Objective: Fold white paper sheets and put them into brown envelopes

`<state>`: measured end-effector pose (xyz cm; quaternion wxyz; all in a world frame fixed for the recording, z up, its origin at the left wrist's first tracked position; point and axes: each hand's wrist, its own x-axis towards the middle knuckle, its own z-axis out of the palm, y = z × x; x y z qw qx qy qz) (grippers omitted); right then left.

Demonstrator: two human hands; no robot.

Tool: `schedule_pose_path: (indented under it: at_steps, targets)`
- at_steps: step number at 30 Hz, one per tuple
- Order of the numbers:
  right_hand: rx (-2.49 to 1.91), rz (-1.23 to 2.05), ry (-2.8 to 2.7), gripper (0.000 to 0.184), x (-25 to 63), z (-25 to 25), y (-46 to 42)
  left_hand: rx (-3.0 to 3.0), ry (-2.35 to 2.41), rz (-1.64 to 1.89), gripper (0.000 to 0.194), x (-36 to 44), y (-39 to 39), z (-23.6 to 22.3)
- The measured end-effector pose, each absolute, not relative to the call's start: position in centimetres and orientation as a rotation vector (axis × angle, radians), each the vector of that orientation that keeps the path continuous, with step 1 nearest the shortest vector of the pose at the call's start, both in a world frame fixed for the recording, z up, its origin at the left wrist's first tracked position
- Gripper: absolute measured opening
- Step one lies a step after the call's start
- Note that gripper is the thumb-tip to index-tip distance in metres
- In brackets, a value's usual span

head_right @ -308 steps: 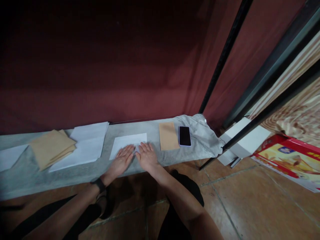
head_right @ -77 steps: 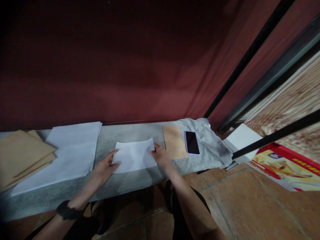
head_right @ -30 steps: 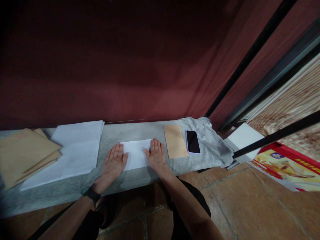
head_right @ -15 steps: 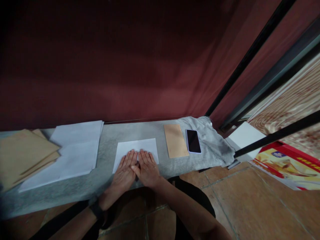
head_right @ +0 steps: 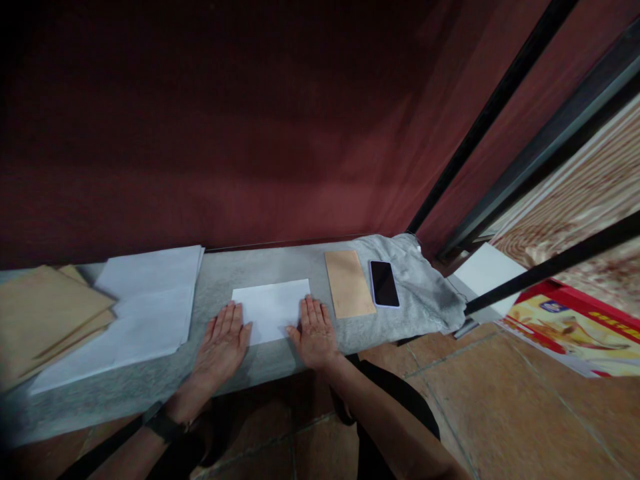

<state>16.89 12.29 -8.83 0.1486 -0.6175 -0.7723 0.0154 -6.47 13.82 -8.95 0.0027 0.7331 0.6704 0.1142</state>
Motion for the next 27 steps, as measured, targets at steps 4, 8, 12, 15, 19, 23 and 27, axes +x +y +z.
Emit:
schedule_pose_path:
  at_steps: [4, 8, 12, 15, 19, 23, 27]
  targets:
    - [-1.805, 0.106, -2.175, 0.062, 16.6, -7.8, 13.3, 2.314, 2.062, 0.410, 0.065, -5.8, 14.9, -8.5]
    - [-1.719, 0.211, -2.209, 0.059, 15.2, -6.5, 15.4, 2.415, 1.854, 0.434, 0.062, -3.6, 16.2, -8.6]
    - [-1.660, 0.276, -2.263, 0.056, 13.3, -6.6, 17.0, 2.447, 1.792, 0.351, 0.060, -2.0, 17.2, -8.9]
    - [-1.653, 0.269, -2.307, 0.055, 12.6, -7.2, 17.8, 2.461, 1.808, 0.321, 0.059, -1.7, 17.7, -9.0]
    - [-1.717, 0.215, -2.293, 0.056, 13.0, -7.8, 18.8, 2.446, 1.868, 0.307, 0.059, -2.1, 18.0, -8.7]
    - [-1.802, 0.162, -2.242, 0.059, 14.0, -8.1, 19.4, 2.440, 1.975, 0.281, 0.061, -3.0, 18.1, -8.4]
    - [-1.877, 0.157, -2.158, 0.058, 15.2, -7.7, 19.5, 2.419, 2.038, 0.224, 0.062, -3.9, 18.1, -8.4]
